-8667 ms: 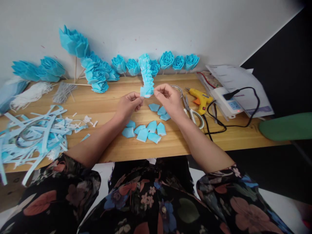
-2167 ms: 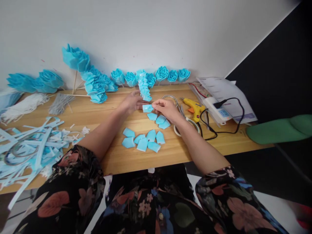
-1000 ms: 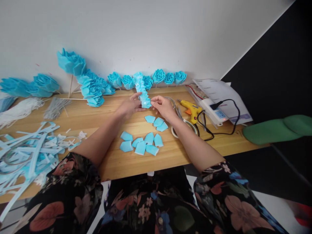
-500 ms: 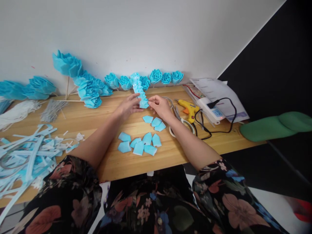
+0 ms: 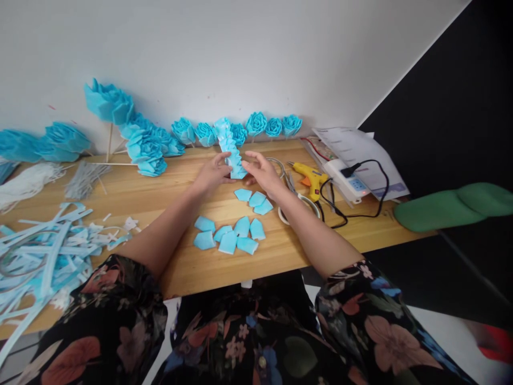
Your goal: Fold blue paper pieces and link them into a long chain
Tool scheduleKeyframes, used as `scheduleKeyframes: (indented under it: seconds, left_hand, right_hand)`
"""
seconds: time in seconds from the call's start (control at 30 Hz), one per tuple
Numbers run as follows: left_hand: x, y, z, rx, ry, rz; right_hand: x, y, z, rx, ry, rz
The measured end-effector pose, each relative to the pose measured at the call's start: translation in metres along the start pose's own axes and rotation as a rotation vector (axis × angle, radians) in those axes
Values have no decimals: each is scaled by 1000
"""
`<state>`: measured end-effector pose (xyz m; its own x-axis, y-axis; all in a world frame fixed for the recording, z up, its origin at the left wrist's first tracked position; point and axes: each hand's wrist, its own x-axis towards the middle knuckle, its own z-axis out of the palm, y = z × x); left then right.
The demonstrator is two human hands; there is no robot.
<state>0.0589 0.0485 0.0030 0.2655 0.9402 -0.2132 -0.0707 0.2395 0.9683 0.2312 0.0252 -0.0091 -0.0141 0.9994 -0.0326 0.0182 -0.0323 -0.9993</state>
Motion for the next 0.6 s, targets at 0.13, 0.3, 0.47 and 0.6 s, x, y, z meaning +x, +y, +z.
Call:
scheduleKeyframes:
  seconds: [0.13,0.3,0.47,0.6]
  left_hand:
    - [1,-3,0,51,-6,16]
    - [1,-5,-4,56,0,61]
    - [0,-6,-6,88,-2,94]
    - [0,-5,-6,122,-29,93]
  right_hand:
    - [1,2,-1,7,-42,-32]
    - [1,4,0,-18,-53,-36]
    - [0,3,2,-66,-63,-37]
    - [1,5,2,-90,-86,-43]
